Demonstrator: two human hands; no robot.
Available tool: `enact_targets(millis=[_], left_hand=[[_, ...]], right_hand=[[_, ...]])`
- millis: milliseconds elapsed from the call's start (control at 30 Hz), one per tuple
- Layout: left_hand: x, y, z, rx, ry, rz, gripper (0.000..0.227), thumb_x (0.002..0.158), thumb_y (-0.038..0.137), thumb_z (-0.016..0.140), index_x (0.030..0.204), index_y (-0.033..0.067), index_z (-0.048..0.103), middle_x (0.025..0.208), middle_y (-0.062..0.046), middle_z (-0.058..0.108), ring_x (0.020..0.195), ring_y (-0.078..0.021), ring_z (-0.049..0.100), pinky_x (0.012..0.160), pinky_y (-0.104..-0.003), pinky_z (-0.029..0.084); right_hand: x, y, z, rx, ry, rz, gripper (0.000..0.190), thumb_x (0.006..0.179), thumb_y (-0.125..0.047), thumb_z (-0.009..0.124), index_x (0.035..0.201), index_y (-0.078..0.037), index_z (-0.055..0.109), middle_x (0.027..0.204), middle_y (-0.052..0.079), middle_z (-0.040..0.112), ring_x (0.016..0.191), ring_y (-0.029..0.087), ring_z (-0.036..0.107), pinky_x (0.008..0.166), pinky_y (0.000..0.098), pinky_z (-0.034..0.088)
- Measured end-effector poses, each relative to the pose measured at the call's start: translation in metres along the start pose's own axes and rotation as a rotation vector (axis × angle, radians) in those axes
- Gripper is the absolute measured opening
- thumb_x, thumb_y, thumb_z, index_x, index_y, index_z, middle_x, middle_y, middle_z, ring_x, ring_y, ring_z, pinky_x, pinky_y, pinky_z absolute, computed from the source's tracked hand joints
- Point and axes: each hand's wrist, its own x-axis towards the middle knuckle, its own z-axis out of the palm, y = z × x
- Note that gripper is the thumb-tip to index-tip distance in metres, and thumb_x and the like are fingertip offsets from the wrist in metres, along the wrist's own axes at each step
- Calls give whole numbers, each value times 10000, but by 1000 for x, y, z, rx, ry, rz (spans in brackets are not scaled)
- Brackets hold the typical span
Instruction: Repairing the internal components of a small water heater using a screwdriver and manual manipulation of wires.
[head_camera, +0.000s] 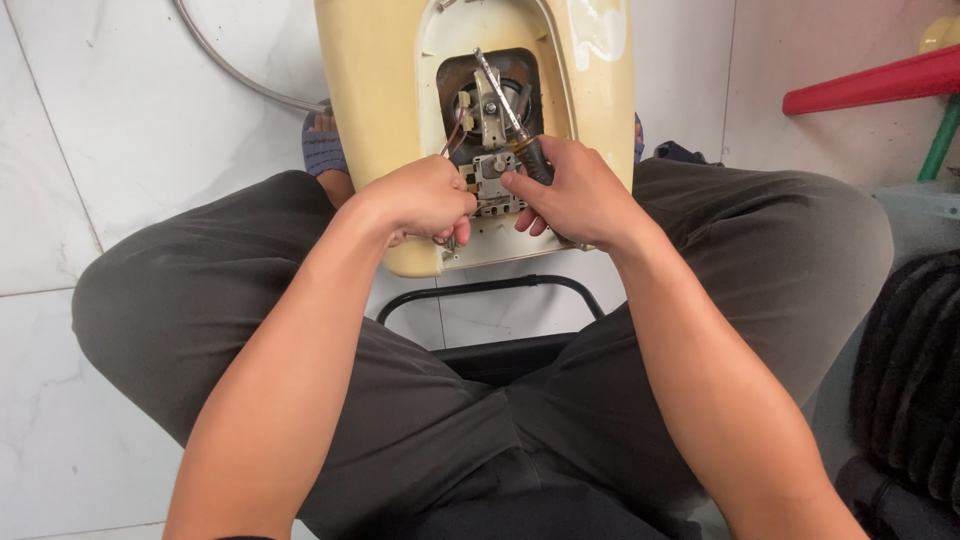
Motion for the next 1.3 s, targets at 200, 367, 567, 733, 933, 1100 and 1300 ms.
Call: enact_targets(millis=[200,367,567,733,933,1100,1300], left_hand=[[11,-6,5,6,64,45,366,907,158,544,642,29,762,479,-124,581,414,-221,551,439,-294,470],[6,0,5,73,65,68,406,957,189,535,646,70,767,503,-91,605,459,-214,598,540,-314,510],[-1,2,-1,238,66,105,410,968,158,508,663,65,766,540,-96,653,519,-242,675,631,-356,551],[-23,16,-5,425,215,211,354,956,94,512,702,-22,729,545,-160,647,592,-363,718,679,-439,572],[-36,12,27,637,193,235,257,907,-1,522,835,-63,761,763,-225,727,823,-459,741,781,-579,590],[-16,-5,53,719,179,206,578,905,16,467,1429,-221,410,885,-239,717,832,-411,744,693,-617,586],[-30,12,51,733,97,164,674,919,-5,469,1516,-233,252,953,-286,736,881,-425,745,733,-594,591]], right_hand=[[-2,-4,2,18,17,6,172,963,-180,661,909,-17,643,615,143,712,557,204,720,600,267,557],[0,-2,4,3,30,21,157,948,-175,662,889,-32,641,602,143,709,552,199,719,591,272,554],[4,-3,7,-67,54,32,143,947,-176,641,893,-44,644,593,126,709,546,181,723,579,259,545],[4,-4,7,-85,56,26,158,943,-189,648,904,-36,641,590,128,708,546,183,727,588,262,555],[8,0,6,-139,49,-8,162,946,-180,644,916,-21,652,583,118,699,534,190,724,577,284,575],[7,-5,5,-193,27,-12,153,946,-162,609,908,-19,648,584,106,698,538,187,720,564,293,572],[8,-3,5,-186,31,-10,189,957,-202,629,897,-24,653,578,108,700,546,190,726,561,304,578]])
